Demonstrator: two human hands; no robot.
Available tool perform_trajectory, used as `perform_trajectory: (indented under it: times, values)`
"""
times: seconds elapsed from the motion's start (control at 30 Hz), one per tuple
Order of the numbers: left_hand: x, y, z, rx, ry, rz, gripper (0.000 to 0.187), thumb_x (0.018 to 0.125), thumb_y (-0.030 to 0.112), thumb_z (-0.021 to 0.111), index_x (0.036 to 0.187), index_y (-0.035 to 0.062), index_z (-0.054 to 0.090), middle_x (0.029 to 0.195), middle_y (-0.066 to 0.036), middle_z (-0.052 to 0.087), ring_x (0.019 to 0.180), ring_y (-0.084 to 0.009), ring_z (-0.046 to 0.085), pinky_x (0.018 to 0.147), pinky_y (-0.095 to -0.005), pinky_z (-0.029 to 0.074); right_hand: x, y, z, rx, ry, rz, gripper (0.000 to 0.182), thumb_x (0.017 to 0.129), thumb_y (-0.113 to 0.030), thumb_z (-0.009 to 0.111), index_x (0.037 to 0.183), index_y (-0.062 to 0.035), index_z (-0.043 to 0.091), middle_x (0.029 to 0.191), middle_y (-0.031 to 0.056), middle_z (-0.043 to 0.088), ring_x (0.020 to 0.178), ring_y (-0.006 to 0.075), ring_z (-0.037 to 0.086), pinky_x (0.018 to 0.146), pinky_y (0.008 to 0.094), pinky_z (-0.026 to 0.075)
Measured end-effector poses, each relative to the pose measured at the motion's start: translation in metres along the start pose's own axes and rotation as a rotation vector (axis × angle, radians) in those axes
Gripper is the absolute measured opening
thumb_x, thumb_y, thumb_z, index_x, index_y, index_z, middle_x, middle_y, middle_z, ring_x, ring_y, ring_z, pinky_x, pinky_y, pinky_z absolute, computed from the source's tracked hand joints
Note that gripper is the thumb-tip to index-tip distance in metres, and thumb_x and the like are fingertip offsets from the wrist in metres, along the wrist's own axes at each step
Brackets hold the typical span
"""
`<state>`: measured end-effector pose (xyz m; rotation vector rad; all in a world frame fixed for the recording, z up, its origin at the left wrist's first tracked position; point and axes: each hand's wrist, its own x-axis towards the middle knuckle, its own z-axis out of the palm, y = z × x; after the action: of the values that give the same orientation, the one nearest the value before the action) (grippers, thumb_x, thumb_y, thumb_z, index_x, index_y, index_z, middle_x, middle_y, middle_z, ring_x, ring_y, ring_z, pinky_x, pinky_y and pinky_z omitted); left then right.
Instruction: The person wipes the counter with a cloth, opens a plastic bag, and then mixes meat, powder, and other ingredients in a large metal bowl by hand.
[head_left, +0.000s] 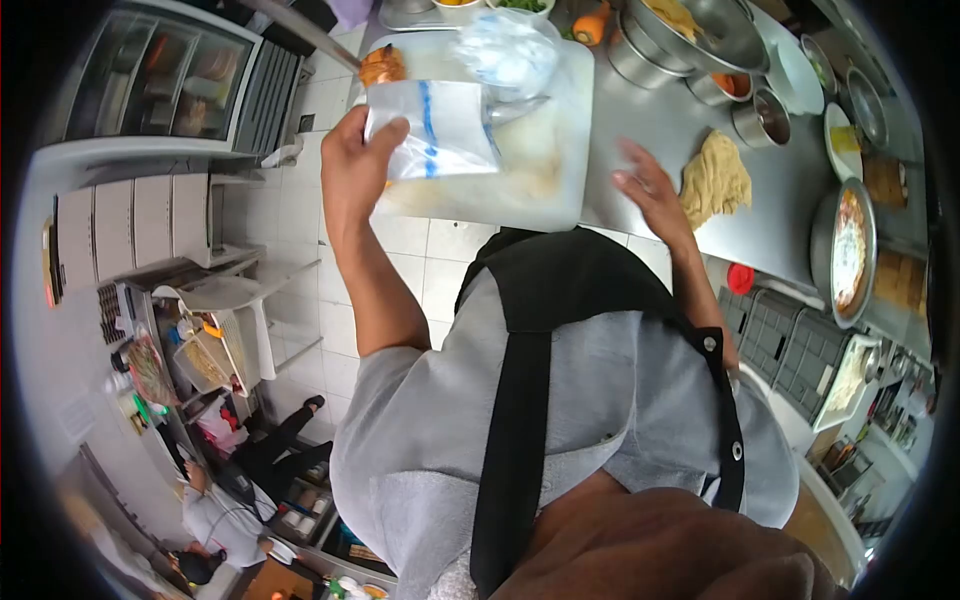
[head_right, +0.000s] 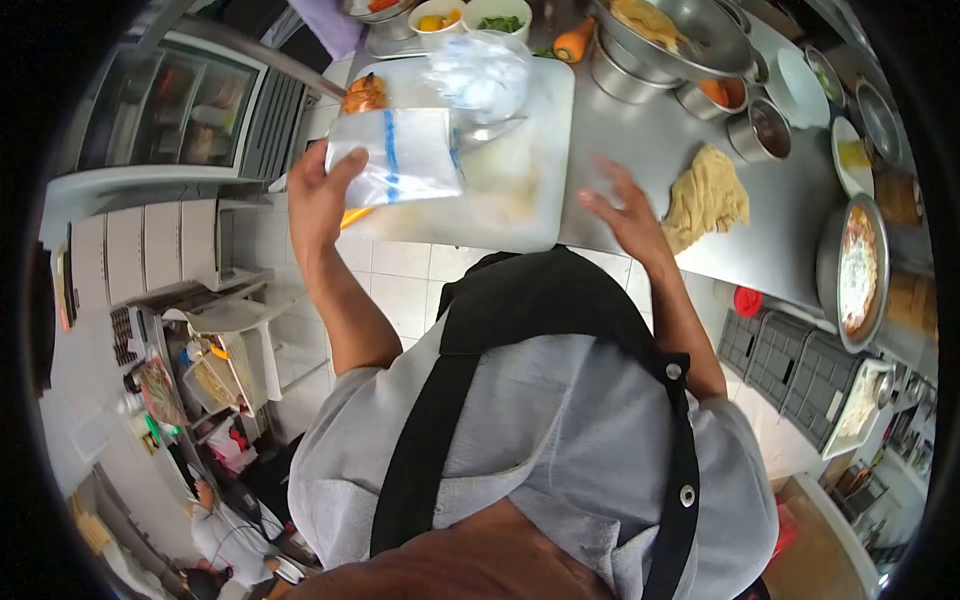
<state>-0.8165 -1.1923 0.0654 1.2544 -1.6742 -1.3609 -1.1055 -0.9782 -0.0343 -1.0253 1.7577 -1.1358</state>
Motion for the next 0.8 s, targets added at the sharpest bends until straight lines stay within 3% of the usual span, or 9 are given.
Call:
perform_trajectory:
  times: [0.07,0.1,0.17,0.23,0.33,0.47,0.57,0.67,0.8]
  values:
    - [-0.020,0.008,0.023,-0.126,-0.110,0.050,0.022,0.081,0.012,0.065,0.097,-0.0024,0.062,0.082,-0.003,0.063,0.072,-0.0085,0.055,0.066,-0.0228,0.045,-0.006,-0.017,0.017,0.466,-0.401,0.037,0.076,0.087,-0.049,0.054,0.142,-0.0061,0.024,0.138,0.0136,0.038,0.126,0.0245,0.038,0.104,0.0381,0.030]
    - [-0.030,0.011,0.039,-0.189,-0.164,0.067,0.023,0.083,0.015,0.065,0.097,-0.0021,0.061,0.080,-0.002,0.062,0.073,-0.0074,0.054,0.065,-0.0223,0.045,-0.007,-0.014,0.023,0.617,-0.487,0.086,0.080,0.086,-0.052,0.053,0.143,-0.0058,0.020,0.139,0.0136,0.037,0.125,0.0230,0.039,0.102,0.0395,0.033]
    - [-0.039,0.004,0.078,-0.171,-0.334,0.136,0.025,0.086,0.020,0.064,0.098,-0.0016,0.060,0.090,-0.003,0.061,0.078,-0.0065,0.054,0.069,-0.0230,0.045,-0.011,-0.011,0.027,0.936,-0.426,0.122,0.065,0.088,-0.043,0.056,0.134,-0.0013,0.035,0.130,0.0126,0.045,0.117,0.0200,0.046,0.096,0.0369,0.038]
    - [-0.033,-0.024,0.121,-0.274,-0.468,0.138,0.024,0.089,0.018,0.058,0.102,-0.0024,0.057,0.096,-0.006,0.060,0.080,-0.0094,0.057,0.071,-0.0246,0.047,-0.008,0.006,0.017,0.844,-0.023,0.223,0.056,0.083,-0.030,0.067,0.120,0.0058,0.047,0.107,0.0105,0.060,0.094,0.0169,0.059,0.081,0.0286,0.047]
    - [-0.025,-0.049,0.175,-1.012,-0.480,-0.413,0.024,0.089,0.010,0.053,0.108,-0.0033,0.051,0.098,-0.009,0.059,0.082,-0.0146,0.059,0.075,-0.0271,0.048,-0.007,0.049,-0.018,0.739,0.307,0.328,0.046,0.079,-0.032,0.070,0.101,0.0073,0.059,0.090,0.0086,0.064,0.077,0.0143,0.061,0.068,0.0265,0.048]
    - [-0.005,-0.105,0.205,-0.970,-0.932,-0.581,0.034,0.078,-0.004,0.050,0.112,-0.0045,0.047,0.097,-0.010,0.057,0.082,-0.0150,0.056,0.071,-0.0264,0.046,-0.019,0.074,-0.047,0.704,0.315,0.265,0.044,0.079,-0.031,0.071,0.102,0.0042,0.060,0.089,0.0065,0.064,0.075,0.0133,0.060,0.067,0.0261,0.047]
    - [-0.025,-0.069,0.232,-0.721,-0.905,-0.597,0.031,0.078,-0.003,0.051,0.109,-0.0042,0.049,0.096,-0.009,0.057,0.078,-0.0134,0.054,0.068,-0.0263,0.045,-0.029,0.078,-0.058,0.632,0.326,0.260,0.045,0.079,-0.031,0.071,0.105,0.0036,0.059,0.093,0.0073,0.063,0.075,0.0138,0.060,0.068,0.0260,0.047]
    - [-0.013,-0.100,0.256,-0.573,-1.068,-0.563,0.025,0.078,-0.003,0.051,0.102,-0.0030,0.052,0.095,-0.006,0.058,0.080,-0.0134,0.054,0.070,-0.0262,0.044,-0.025,0.099,-0.064,0.521,0.347,0.238,0.046,0.079,-0.027,0.071,0.110,0.0031,0.055,0.098,0.0086,0.062,0.081,0.0154,0.061,0.071,0.0279,0.049]
    - [-0.012,-0.099,0.273,-0.769,-1.090,-0.599,0.016,0.079,-0.002,0.054,0.094,0.0018,0.055,0.092,-0.005,0.058,0.081,-0.0151,0.055,0.072,-0.0282,0.044,-0.035,0.108,-0.086,0.704,0.392,0.246,0.048,0.077,-0.024,0.073,0.111,0.0027,0.054,0.096,0.0073,0.061,0.088,0.0159,0.060,0.075,0.0305,0.050]
